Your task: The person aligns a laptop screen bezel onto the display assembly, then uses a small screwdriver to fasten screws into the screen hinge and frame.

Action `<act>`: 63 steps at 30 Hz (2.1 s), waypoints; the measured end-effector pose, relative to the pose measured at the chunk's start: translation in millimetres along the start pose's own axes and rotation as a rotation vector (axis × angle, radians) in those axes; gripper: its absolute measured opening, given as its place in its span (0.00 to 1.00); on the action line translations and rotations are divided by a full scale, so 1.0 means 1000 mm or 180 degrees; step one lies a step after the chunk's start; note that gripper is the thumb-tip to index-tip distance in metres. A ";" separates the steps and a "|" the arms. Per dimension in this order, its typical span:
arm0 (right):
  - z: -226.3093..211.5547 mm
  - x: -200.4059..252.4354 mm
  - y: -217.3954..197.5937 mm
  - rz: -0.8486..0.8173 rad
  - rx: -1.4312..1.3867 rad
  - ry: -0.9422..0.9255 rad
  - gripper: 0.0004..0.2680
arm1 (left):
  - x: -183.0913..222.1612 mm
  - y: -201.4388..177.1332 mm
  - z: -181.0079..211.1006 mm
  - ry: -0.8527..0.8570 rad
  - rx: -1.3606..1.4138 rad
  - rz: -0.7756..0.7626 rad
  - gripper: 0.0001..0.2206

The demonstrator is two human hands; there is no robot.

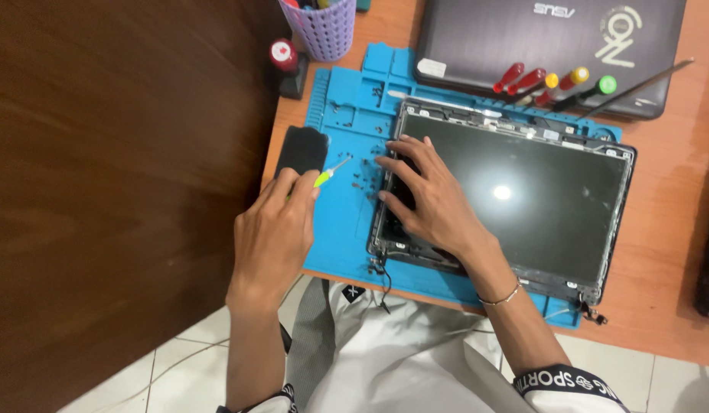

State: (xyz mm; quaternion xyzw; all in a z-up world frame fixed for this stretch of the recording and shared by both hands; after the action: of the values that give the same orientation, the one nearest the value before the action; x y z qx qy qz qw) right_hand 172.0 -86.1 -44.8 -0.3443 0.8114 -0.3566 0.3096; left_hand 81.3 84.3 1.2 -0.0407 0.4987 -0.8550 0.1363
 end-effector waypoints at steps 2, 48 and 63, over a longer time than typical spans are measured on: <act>0.002 -0.013 0.002 0.0019 0.0095 -0.0013 0.18 | -0.011 0.007 -0.007 -0.0006 -0.0028 0.0058 0.12; 0.010 -0.044 0.013 0.0015 0.0171 -0.0090 0.17 | -0.018 0.010 -0.024 -0.0199 0.0303 -0.0117 0.06; -0.004 0.016 0.001 -0.0107 -0.0027 -0.0196 0.10 | 0.025 0.014 0.026 0.0290 0.0486 -0.0459 0.06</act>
State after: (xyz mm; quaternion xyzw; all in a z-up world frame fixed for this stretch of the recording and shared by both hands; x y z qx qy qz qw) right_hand 159.6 -97.1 -48.0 -0.3700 0.7971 -0.3476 0.3269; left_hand 65.0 48.9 0.3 -0.0271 0.4336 -0.8991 0.0543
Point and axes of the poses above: each hand's wrist, its own x-axis away from the middle knuckle, its own y-axis out of the palm, z = x × y, the point moved 7 cm from there along -x, towards the middle knuckle, and after that the axes turned 7 degrees about -y, right-handed, at the moved point
